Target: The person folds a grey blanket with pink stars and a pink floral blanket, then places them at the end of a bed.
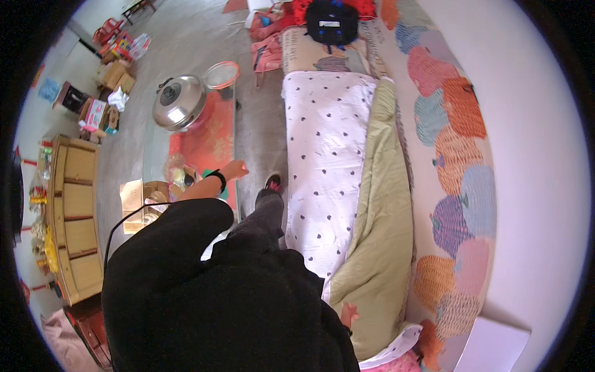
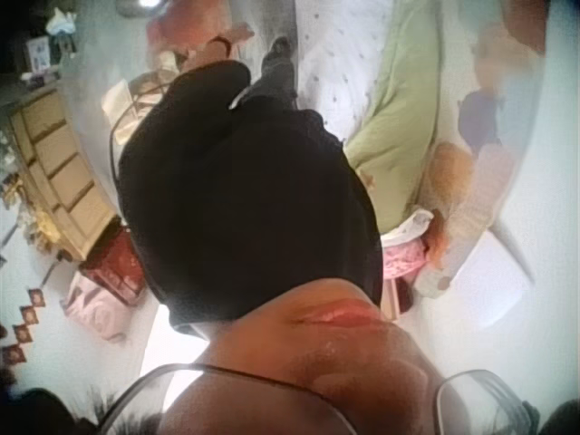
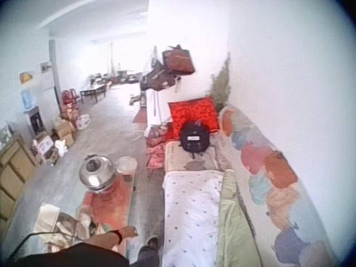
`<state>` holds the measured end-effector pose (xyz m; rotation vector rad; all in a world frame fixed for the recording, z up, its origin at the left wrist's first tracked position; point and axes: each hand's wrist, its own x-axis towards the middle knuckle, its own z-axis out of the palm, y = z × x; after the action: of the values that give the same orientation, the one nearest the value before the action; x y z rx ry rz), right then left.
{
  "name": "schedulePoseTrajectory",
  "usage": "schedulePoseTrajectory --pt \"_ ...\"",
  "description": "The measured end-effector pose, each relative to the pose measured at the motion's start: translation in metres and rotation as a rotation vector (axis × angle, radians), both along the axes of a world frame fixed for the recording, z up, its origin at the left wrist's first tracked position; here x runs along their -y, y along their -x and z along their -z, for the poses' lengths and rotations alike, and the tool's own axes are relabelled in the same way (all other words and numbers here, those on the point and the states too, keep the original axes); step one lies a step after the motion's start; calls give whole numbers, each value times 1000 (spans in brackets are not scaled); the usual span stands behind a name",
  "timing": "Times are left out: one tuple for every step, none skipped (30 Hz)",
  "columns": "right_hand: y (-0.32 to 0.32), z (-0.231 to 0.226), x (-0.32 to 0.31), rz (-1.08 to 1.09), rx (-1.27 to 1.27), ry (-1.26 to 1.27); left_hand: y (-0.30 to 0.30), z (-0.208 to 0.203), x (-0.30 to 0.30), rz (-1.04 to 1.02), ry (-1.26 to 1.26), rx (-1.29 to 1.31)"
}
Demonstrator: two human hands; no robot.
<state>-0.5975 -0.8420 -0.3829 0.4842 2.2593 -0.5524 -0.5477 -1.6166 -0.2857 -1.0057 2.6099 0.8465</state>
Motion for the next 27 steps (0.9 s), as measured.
schedulePoseTrajectory --pt "33 34 24 -52 -18 16 -2 -6 18 40 -87 85" --pt "72 60 55 -106 -40 25 -12 -1 37 58 -196 170" --pt "105 44 125 -295 -153 184 -17 -1 53 33 -281 267" --pt "143 13 196 -492 -270 332 -35 9 68 69 -309 279" --pt "164 -13 264 -601 -413 370 -52 24 77 -35 -461 299" --pt "179 -33 314 -394 -338 414 -52 30 85 -33 -494 357" --pt "199 -52 370 -407 -319 425 -61 40 96 -62 -565 402" --pt "214 -73 412 -416 -314 461 -51 41 107 68 -524 402" --pt "220 -85 435 -419 -314 491 -28 30 121 146 -530 451" --pt "230 -85 468 -436 -290 502 -41 35 132 207 -429 407" --pt "250 -73 497 -448 -89 554 -44 42 149 281 -324 362" --pt "272 -57 516 -446 103 591 -30 35 172 282 -330 367" --pt "291 -43 532 -474 191 636 -17 26 189 168 -385 311" --pt "309 -36 550 -448 227 637 -4 19 205 63 -439 266" --pt "323 -30 576 -430 268 645 4 16 223 71 -443 284" --pt "329 -34 604 -390 195 649 18 16 245 55 -414 345" --pt "340 -40 632 -354 120 653 35 17 265 37 -380 402" --pt "352 -44 652 -354 94 629 56 16 280 31 -331 410" --pt "363 -44 674 -355 71 609 78 19 296 55 -326 426" --pt "371 -41 691 -319 64 641 100 25 312 129 -309 430" --pt "380 -37 706 -338 35 598 123 32 324 205 -292 436" --pt "387 -29 722 -369 24 581 140 47 333 235 -265 422" --pt "393 -22 737 -391 8 563 161 58 342 275 -237 407" --pt "398 -16 746 -362 -25 504 192 56 349 296 -271 405" --pt "405 7 739 -313 -44 492 231 48 356 325 -307 387" --pt "414 42 715 -408 -117 418 278 39 358 408 -311 366" --pt "423 65 705 -515 -170 350 315 32 361 473 -365 262"
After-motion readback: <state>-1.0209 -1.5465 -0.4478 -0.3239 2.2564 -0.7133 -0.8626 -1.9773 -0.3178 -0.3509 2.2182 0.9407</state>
